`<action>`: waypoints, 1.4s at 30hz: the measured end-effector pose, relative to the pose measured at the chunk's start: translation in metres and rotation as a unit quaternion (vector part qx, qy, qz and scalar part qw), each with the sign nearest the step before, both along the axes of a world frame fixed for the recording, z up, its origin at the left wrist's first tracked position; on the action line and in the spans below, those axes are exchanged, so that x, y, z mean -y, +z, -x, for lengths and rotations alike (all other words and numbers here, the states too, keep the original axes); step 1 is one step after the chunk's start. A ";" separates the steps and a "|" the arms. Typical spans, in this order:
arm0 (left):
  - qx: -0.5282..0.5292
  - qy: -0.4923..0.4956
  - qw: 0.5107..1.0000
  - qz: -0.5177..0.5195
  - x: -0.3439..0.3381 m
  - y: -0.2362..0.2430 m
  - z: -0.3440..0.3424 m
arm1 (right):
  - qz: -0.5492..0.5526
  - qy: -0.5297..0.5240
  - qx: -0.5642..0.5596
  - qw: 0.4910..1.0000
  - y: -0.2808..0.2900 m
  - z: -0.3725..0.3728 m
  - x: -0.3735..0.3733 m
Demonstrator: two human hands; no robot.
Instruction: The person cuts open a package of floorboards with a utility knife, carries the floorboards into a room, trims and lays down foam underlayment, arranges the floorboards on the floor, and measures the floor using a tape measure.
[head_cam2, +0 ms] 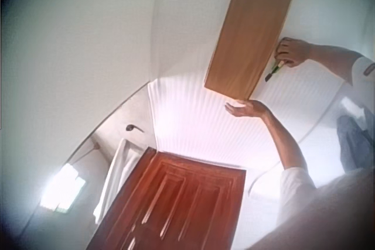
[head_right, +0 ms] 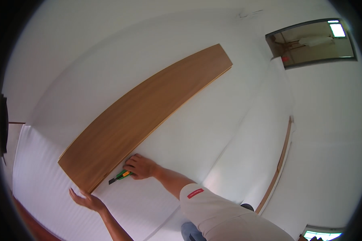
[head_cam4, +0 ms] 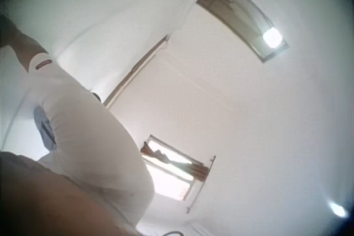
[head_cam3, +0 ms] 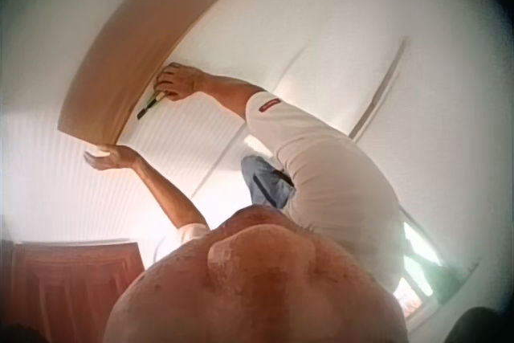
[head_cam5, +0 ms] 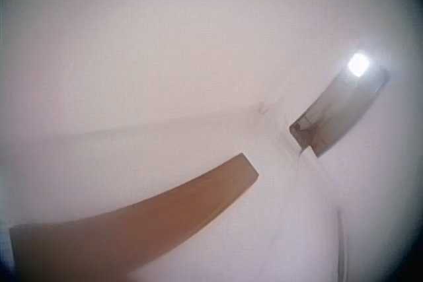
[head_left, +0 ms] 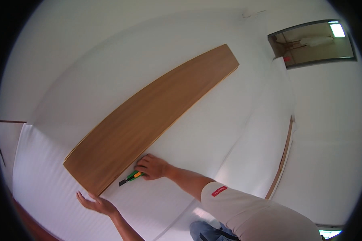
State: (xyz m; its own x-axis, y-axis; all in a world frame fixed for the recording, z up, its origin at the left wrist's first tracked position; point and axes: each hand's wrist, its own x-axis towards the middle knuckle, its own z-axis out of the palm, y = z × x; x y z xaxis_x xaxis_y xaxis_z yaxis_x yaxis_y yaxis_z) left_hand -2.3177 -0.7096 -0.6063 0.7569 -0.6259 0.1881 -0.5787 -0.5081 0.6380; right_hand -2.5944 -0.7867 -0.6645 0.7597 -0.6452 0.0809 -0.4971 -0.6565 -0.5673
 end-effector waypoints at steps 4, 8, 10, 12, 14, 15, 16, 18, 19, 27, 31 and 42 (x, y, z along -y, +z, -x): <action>0.163 -0.153 0.967 -0.120 0.112 -0.001 -0.019 | 0.011 -0.005 0.000 1.000 -0.006 0.005 0.003; 0.201 -0.248 0.936 -0.150 0.138 -0.025 -0.013 | 0.001 -0.008 0.006 1.000 -0.012 -0.007 0.000; 0.196 -0.251 0.935 -0.158 0.145 -0.031 -0.005 | -0.002 -0.007 0.001 1.000 -0.010 0.004 0.006; 0.197 -0.252 0.937 -0.142 0.147 -0.033 -0.007 | 0.000 -0.012 0.010 1.000 -0.002 0.002 0.014; 0.200 -0.248 0.936 -0.150 0.146 -0.035 -0.010 | -0.017 -0.006 0.007 1.000 0.003 -0.004 0.021; 0.190 -0.252 0.934 -0.166 0.140 -0.039 -0.011 | -0.046 -0.003 -0.008 0.999 0.006 -0.006 0.017; 0.194 -0.258 0.931 -0.173 0.136 -0.046 -0.013 | -0.055 -0.009 0.008 0.998 0.006 -0.008 0.017; 0.192 -0.256 0.930 -0.182 0.138 -0.043 -0.013 | -0.042 -0.008 0.016 0.999 0.009 -0.009 0.022; 0.187 -0.253 0.931 -0.187 0.138 -0.043 -0.014 | -0.026 -0.007 0.020 0.999 0.010 -0.011 0.024; 0.188 -0.256 0.924 -0.212 0.143 -0.045 -0.015 | 0.017 0.003 -0.018 1.000 -0.023 0.002 0.004; 0.183 -0.258 0.923 -0.219 0.140 -0.048 -0.021 | 0.008 0.000 -0.005 1.000 -0.021 -0.008 0.009; 0.162 -0.235 0.932 -0.223 0.145 -0.040 -0.020 | -0.024 0.017 -0.012 0.999 -0.024 -0.006 0.016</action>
State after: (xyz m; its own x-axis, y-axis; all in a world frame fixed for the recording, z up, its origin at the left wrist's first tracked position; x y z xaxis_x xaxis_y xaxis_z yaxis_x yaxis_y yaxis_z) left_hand -2.2974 -0.8546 -0.6468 0.3287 -0.9444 0.0017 -0.9295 -0.3232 0.1776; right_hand -2.5880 -0.8024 -0.6885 0.7822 -0.6222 0.0315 -0.4894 -0.6450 -0.5868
